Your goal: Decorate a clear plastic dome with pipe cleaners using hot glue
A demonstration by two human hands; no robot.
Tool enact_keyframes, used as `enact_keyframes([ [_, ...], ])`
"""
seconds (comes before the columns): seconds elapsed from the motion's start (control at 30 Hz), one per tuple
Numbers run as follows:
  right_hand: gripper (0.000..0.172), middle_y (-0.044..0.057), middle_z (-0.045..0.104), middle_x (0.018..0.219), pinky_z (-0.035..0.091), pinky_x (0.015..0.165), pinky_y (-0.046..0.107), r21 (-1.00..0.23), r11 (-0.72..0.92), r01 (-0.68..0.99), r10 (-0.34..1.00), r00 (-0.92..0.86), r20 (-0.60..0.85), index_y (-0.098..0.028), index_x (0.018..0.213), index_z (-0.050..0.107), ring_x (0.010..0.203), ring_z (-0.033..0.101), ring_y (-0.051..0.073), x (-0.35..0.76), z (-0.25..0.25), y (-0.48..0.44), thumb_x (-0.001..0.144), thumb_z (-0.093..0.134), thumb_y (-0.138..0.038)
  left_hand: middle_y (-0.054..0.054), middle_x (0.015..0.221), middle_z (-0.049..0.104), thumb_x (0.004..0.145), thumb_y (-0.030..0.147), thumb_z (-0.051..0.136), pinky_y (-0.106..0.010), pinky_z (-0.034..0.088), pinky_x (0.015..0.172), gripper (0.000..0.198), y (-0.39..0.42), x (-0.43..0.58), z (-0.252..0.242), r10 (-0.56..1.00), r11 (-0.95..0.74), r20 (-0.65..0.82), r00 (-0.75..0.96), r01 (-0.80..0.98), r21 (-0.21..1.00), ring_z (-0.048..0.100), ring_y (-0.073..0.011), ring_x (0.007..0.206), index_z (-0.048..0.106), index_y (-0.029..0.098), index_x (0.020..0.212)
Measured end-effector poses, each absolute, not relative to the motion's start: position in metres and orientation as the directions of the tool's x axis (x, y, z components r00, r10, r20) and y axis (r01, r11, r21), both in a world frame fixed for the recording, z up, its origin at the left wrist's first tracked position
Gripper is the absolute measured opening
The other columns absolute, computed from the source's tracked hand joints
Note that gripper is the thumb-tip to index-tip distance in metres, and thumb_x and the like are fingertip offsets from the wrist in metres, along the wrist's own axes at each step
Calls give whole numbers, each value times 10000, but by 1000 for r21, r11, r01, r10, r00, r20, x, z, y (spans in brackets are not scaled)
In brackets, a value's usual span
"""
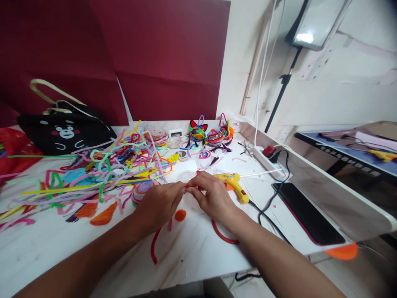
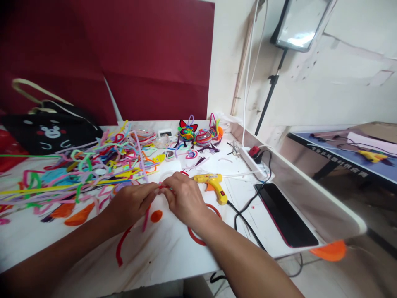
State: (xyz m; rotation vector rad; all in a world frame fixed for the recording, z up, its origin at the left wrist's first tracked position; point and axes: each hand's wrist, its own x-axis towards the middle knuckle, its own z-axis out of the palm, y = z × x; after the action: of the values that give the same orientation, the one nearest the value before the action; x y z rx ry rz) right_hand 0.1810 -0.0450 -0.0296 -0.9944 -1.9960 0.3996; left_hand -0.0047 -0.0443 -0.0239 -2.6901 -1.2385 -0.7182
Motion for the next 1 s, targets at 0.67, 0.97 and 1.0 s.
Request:
enact_keyframes([
  [0.67, 131, -40, 520, 558, 331, 531, 247, -931, 351, 98, 936, -56, 347, -178, 682, 653, 531, 424, 107, 173, -29, -46, 757, 689, -279, 17, 617, 626, 980, 227, 436, -219, 409, 519, 273, -50, 1, -15, 666, -701, 578, 472, 660, 268, 587, -109, 515, 645, 152, 821],
  [0.97, 170, -23, 597, 588, 372, 523, 243, -963, 197, -183, 978, -28, 205, -178, 672, 668, 537, 460, 102, 165, -31, -48, 662, 772, -313, 58, 551, 526, 952, 202, 447, -216, 340, 481, 250, -54, 6, -19, 660, -708, 608, 442, 635, 307, 470, -88, 450, 589, 179, 747],
  [1.0, 181, -23, 600, 589, 386, 524, 243, -966, 184, -179, 980, -42, 195, -178, 673, 670, 536, 470, 103, 166, -29, -48, 663, 781, -321, 57, 549, 522, 948, 203, 444, -219, 335, 481, 256, -54, 6, -19, 660, -707, 610, 440, 638, 305, 464, -89, 450, 581, 181, 733],
])
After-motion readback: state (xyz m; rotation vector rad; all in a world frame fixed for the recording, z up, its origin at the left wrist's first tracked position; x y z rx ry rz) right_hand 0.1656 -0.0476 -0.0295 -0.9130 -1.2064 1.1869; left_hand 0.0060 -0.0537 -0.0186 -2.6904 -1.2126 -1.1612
